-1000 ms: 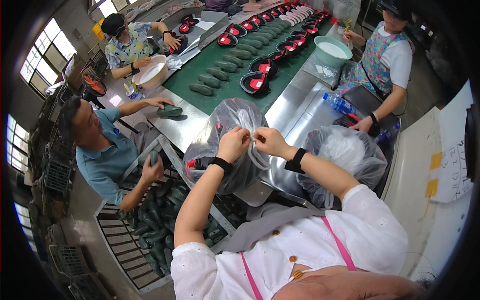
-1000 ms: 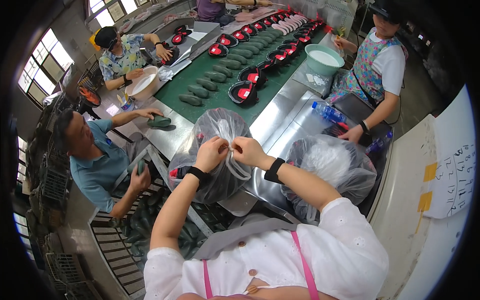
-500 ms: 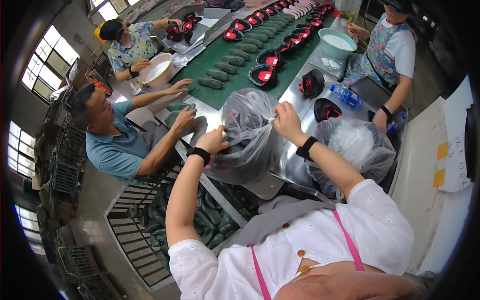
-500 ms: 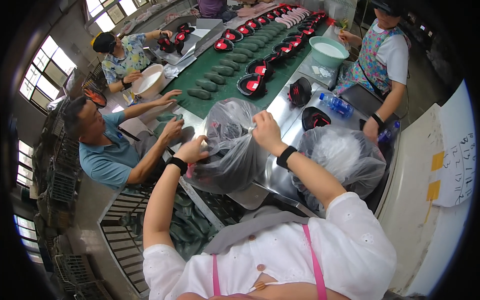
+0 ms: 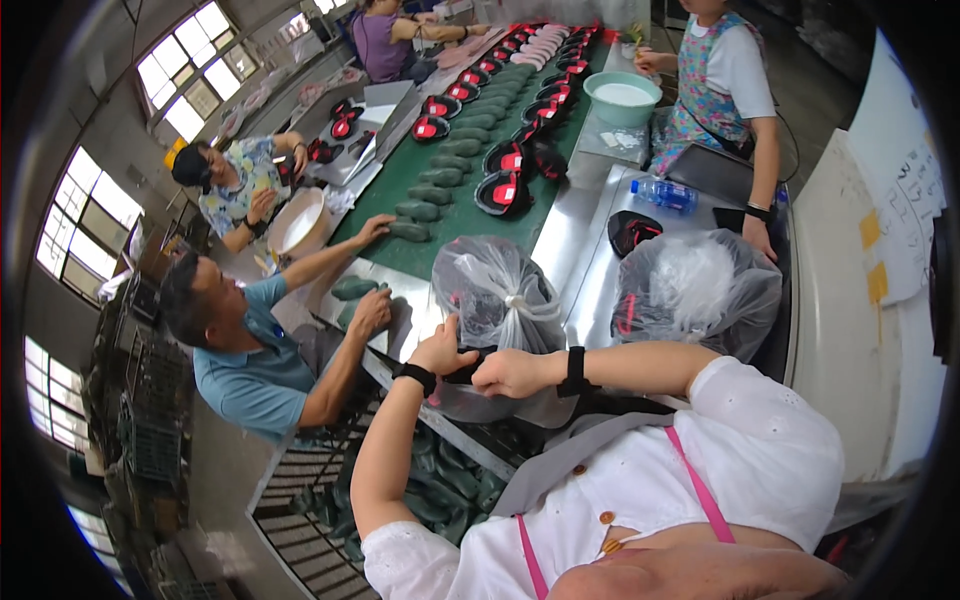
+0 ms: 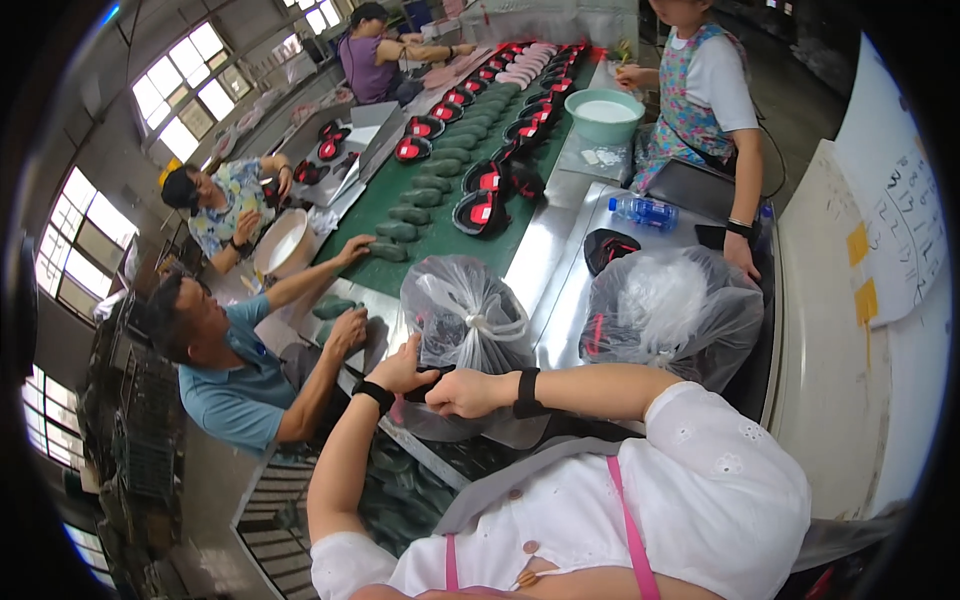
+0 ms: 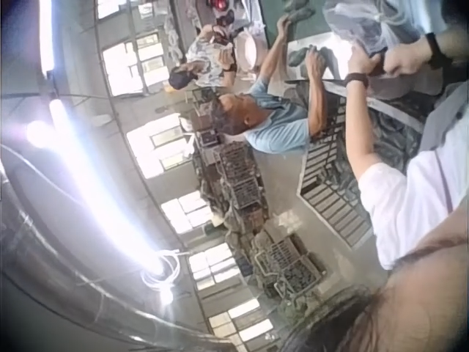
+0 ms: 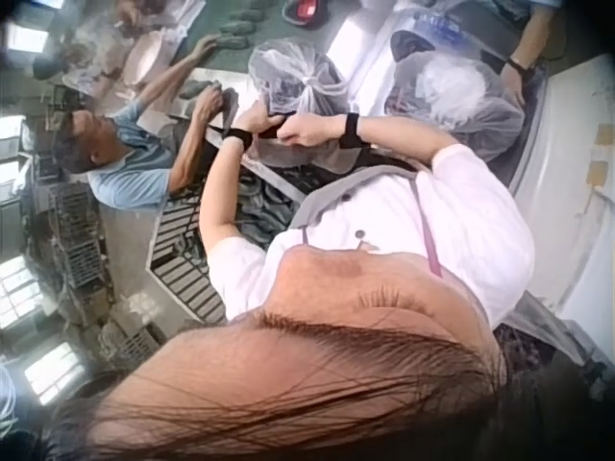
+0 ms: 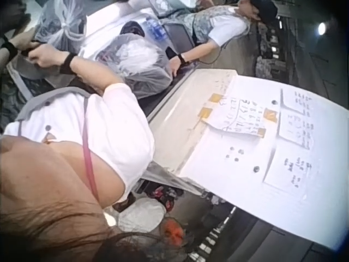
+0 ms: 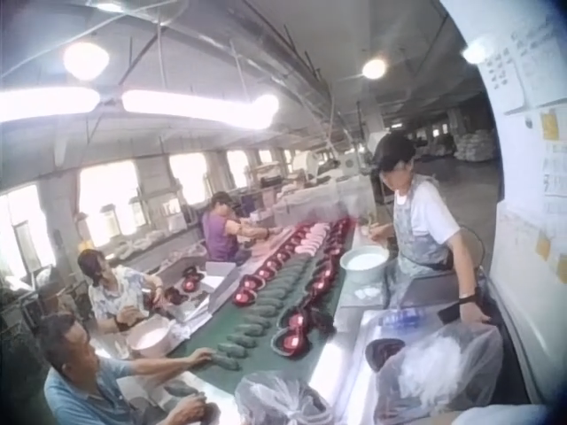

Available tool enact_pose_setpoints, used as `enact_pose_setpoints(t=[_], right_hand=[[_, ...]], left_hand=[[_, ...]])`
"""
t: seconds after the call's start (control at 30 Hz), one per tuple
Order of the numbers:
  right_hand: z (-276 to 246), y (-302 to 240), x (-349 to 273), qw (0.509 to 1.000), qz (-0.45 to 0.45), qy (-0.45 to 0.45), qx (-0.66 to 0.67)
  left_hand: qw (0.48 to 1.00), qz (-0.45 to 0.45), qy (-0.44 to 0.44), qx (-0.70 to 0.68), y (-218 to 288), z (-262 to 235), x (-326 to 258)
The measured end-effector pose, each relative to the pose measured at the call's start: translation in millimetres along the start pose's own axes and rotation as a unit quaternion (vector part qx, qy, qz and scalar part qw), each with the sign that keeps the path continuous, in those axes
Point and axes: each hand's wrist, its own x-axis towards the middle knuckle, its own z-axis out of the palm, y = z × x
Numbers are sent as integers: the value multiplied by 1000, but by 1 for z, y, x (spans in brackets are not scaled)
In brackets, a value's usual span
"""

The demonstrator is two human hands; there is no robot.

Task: The recorder is seen counting and packing finished shoes into plastic bags at a factory workstation.

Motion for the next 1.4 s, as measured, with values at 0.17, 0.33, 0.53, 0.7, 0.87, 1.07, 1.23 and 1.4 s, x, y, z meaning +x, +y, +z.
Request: enact_pose_setpoints(t=[0.17, 0.33, 0.53, 0.7, 0.87, 1.07, 1.23, 1.4], right_hand=[[-59, 0, -21, 997, -51, -51, 14], [-133, 25, -73, 976, -21, 55, -209], [-81, -9, -103, 931, 35, 12, -362], [-45, 2, -91, 887, 146, -85, -429], [-108, 7, -109, 894, -23, -9, -446], [-170, 34, -128, 873, -12, 11, -488], [-176, 80, -162, 861, 58, -1, -506], [-163, 118, -170, 844, 90, 26, -528]], left_hand=[[998, 9, -58, -15, -3, -24, 5], [996, 69, 47, 9, 60, -13, 3], [958, 207, 184, 81, 80, 8, 23], [958, 177, 163, 158, 63, -11, 34], [953, 100, 188, 218, 3, -64, 20], [943, 28, 265, 199, -59, -60, 3], [950, -55, 211, 223, -102, -12, -5], [965, -181, 129, 139, -125, 20, 14]])
